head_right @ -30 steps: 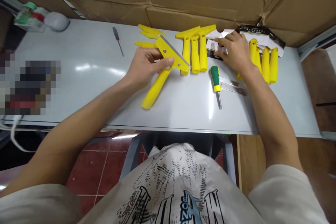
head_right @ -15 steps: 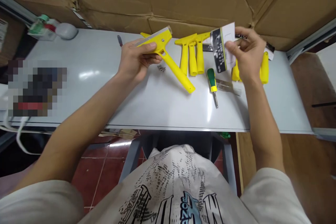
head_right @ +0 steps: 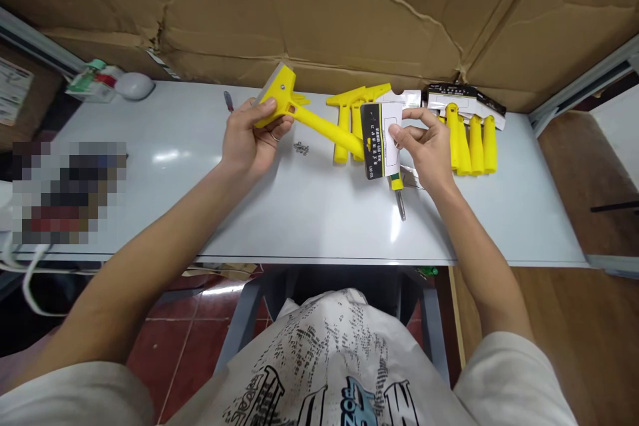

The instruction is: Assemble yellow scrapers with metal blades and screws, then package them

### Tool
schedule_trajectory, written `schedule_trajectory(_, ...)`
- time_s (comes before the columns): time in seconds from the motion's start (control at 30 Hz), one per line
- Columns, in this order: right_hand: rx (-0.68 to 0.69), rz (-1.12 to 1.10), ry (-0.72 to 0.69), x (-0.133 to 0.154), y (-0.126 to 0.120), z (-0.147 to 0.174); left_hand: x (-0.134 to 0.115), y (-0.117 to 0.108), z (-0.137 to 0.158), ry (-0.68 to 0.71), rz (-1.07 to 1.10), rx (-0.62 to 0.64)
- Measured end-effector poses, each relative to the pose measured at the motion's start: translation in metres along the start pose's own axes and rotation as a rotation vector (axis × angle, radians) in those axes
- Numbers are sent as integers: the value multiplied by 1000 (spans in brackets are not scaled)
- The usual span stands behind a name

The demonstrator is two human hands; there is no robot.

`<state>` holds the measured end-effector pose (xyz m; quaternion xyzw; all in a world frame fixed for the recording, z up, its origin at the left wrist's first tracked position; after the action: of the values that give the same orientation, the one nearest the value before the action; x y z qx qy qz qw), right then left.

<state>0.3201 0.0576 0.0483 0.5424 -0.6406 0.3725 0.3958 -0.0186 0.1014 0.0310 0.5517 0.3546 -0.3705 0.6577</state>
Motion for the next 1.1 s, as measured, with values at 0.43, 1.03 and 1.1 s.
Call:
schedule_trajectory(0.43, 79, 23, 144, -11, -12, -2, 4, 1, 1, -5, -170, 62)
schedule_trajectory(1.03, 71, -162, 167, 4, 19, 10, 6, -6, 0, 16, -62, 31)
schedule_trajectory(1.1, 117, -185, 180, 4, 22, 12, 7, -8, -2, 21, -26, 21)
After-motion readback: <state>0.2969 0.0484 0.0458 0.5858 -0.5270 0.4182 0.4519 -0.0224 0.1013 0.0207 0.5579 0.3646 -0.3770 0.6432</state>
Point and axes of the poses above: each hand's wrist, its own z-axis away from the middle knuckle, its own y-axis out of the palm, x = y × z, the point moved 6 cm from there along -z, towards the middle knuckle, and after that the axes turned 9 degrees about -y, right-handed, at the moved point
